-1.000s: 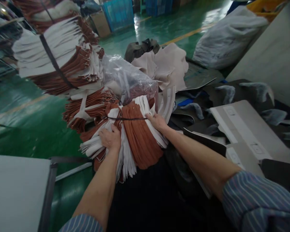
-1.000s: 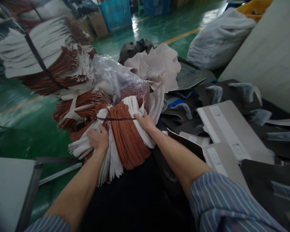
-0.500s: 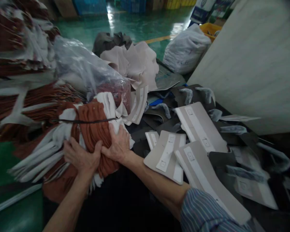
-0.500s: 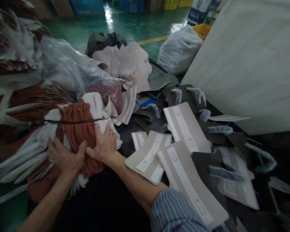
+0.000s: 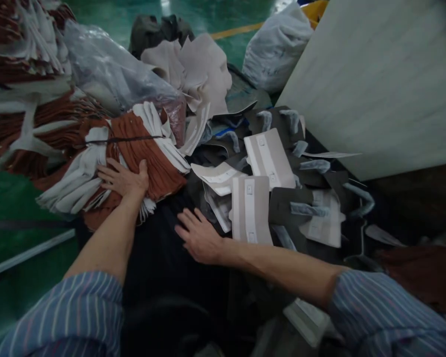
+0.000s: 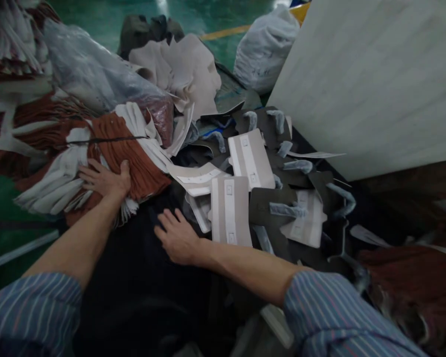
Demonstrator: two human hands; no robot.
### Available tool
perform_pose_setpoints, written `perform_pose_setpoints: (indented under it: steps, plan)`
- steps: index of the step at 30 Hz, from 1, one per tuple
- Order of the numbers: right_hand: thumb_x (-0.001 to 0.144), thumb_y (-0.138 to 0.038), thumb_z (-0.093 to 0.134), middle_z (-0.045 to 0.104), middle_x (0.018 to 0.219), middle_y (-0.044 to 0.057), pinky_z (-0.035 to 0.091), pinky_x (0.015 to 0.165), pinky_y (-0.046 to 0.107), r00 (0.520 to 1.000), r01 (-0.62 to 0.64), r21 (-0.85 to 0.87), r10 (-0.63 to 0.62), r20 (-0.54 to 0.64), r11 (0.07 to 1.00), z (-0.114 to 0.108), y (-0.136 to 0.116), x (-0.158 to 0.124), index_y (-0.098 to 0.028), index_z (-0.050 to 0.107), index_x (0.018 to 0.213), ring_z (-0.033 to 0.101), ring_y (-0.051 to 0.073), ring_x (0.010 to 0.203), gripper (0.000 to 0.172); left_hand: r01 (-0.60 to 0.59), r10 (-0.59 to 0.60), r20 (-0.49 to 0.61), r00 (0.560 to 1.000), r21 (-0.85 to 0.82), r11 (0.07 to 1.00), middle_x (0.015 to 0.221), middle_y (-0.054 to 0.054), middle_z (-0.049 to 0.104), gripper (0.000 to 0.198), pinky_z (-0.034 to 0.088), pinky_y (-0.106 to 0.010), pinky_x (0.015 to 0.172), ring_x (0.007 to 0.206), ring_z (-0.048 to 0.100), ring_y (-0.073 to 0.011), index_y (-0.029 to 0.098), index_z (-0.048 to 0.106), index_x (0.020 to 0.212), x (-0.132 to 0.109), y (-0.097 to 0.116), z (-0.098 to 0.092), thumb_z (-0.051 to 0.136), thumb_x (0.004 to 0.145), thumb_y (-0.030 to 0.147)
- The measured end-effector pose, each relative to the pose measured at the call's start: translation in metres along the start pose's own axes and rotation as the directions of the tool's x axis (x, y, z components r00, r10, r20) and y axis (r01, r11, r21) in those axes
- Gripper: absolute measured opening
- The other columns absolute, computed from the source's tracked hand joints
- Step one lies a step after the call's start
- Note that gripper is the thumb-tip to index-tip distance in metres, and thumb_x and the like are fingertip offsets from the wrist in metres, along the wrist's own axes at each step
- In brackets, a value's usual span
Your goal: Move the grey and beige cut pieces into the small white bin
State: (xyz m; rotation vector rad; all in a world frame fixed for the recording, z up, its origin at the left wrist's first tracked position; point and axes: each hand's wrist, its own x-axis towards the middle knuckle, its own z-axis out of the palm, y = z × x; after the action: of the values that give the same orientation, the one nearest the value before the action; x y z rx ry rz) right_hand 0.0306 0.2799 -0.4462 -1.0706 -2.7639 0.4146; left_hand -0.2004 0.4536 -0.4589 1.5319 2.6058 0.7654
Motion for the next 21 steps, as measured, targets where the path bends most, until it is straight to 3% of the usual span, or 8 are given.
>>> perform_pose_setpoints:
  steps: [1, 3, 5, 7, 11, 13, 16, 21]
  plan:
    - [0.092, -0.027, 0.058, 0.043, 0.155, 0.015, 0.018, 0.123, 0.056, 0.983, 0.172, -0.043, -0.169, 0.065, 0.984, 0.003, -0.003, -0.041, -0.019, 0.053, 0.139, 0.030, 0.034, 0.148, 0.048, -0.005, 0.006, 0.021, 1.000, -0.010, 1.000, 0.163, -0.037, -0.001, 0.111, 0.006, -0.075, 0.116, 0.152, 0.002, -0.0543, -0.003, 0.005, 0.157, 0.000, 0.000, -0.001, 0.042, 0.090, 0.077]
    - [0.093, -0.025, 0.055, 0.049, 0.151, 0.016, 0.016, 0.124, 0.054, 0.891, 0.425, -0.092, -0.399, 0.217, 0.900, 0.006, 0.001, -0.115, -0.016, 0.058, 0.134, 0.035, 0.034, 0.145, 0.043, 0.013, -0.012, 0.045, 0.999, -0.018, 1.000, 0.164, -0.038, 0.000, 0.112, 0.004, -0.076, 0.117, 0.153, 0.002, -0.0539, -0.003, 0.006, 0.157, -0.004, 0.001, -0.004, 0.044, 0.089, 0.076]
    - [0.090, -0.030, 0.060, 0.051, 0.148, 0.021, 0.016, 0.122, 0.056, 0.843, 0.471, -0.077, -0.423, 0.332, 0.879, 0.005, 0.010, -0.170, -0.012, 0.059, 0.135, 0.040, 0.038, 0.142, 0.048, 0.028, -0.028, 0.054, 0.998, 0.001, 1.000, 0.164, -0.038, 0.005, 0.109, 0.005, -0.076, 0.118, 0.153, 0.004, -0.0529, -0.002, 0.011, 0.158, -0.016, 0.004, -0.013, 0.046, 0.088, 0.074]
    - [0.088, -0.036, 0.065, 0.052, 0.146, 0.023, 0.015, 0.122, 0.056, 0.819, 0.460, -0.038, -0.407, 0.405, 0.887, 0.003, 0.018, -0.205, -0.011, 0.058, 0.137, 0.041, 0.038, 0.142, 0.055, 0.013, -0.016, 0.107, 0.994, 0.035, 0.999, 0.162, -0.038, 0.014, 0.102, 0.008, -0.075, 0.119, 0.153, 0.009, -0.0524, -0.005, 0.021, 0.155, -0.036, 0.007, -0.030, 0.045, 0.091, 0.070]
    - [0.085, -0.051, 0.072, 0.053, 0.147, 0.022, 0.021, 0.119, 0.060, 0.841, 0.317, -0.011, -0.276, 0.466, 0.948, 0.008, 0.016, -0.225, -0.014, 0.056, 0.141, 0.041, 0.041, 0.141, 0.069, -0.107, 0.074, 0.273, 0.959, 0.108, 0.988, 0.147, -0.038, 0.042, 0.083, 0.019, -0.073, 0.117, 0.144, 0.035, -0.0497, -0.008, 0.047, 0.138, -0.084, 0.005, -0.094, 0.043, 0.094, 0.062]
    - [0.084, -0.051, 0.074, 0.055, 0.143, 0.023, 0.028, 0.113, 0.064, 0.872, 0.212, -0.046, -0.168, 0.460, 0.976, 0.018, 0.008, -0.223, -0.014, 0.057, 0.141, 0.042, 0.046, 0.138, 0.070, -0.213, 0.176, 0.209, 0.962, 0.167, 0.963, 0.147, -0.032, 0.046, 0.073, 0.024, -0.068, 0.118, 0.142, 0.040, -0.0448, -0.002, 0.055, 0.134, -0.104, 0.002, -0.146, 0.049, 0.092, 0.058]
    - [0.079, -0.050, 0.079, 0.059, 0.137, 0.025, 0.036, 0.105, 0.065, 0.894, 0.179, -0.069, -0.133, 0.428, 0.981, 0.033, -0.002, -0.217, -0.014, 0.060, 0.139, 0.045, 0.051, 0.133, 0.073, -0.291, 0.318, -0.022, 0.948, 0.347, 0.892, 0.156, -0.023, 0.039, 0.066, 0.021, -0.062, 0.123, 0.148, 0.032, -0.0384, 0.010, 0.054, 0.138, -0.132, -0.004, -0.254, 0.056, 0.088, 0.053]
    - [0.080, -0.054, 0.076, 0.062, 0.134, 0.025, 0.036, 0.106, 0.066, 0.898, 0.271, 0.021, -0.260, 0.356, 0.962, 0.046, -0.007, -0.213, -0.015, 0.069, 0.130, 0.051, 0.050, 0.128, 0.064, 0.018, 0.303, -0.321, 0.898, 0.713, 0.701, 0.159, -0.028, 0.032, 0.070, 0.015, -0.070, 0.122, 0.151, 0.024, -0.0437, 0.006, 0.047, 0.140, -0.215, -0.015, -0.457, 0.055, 0.085, 0.049]
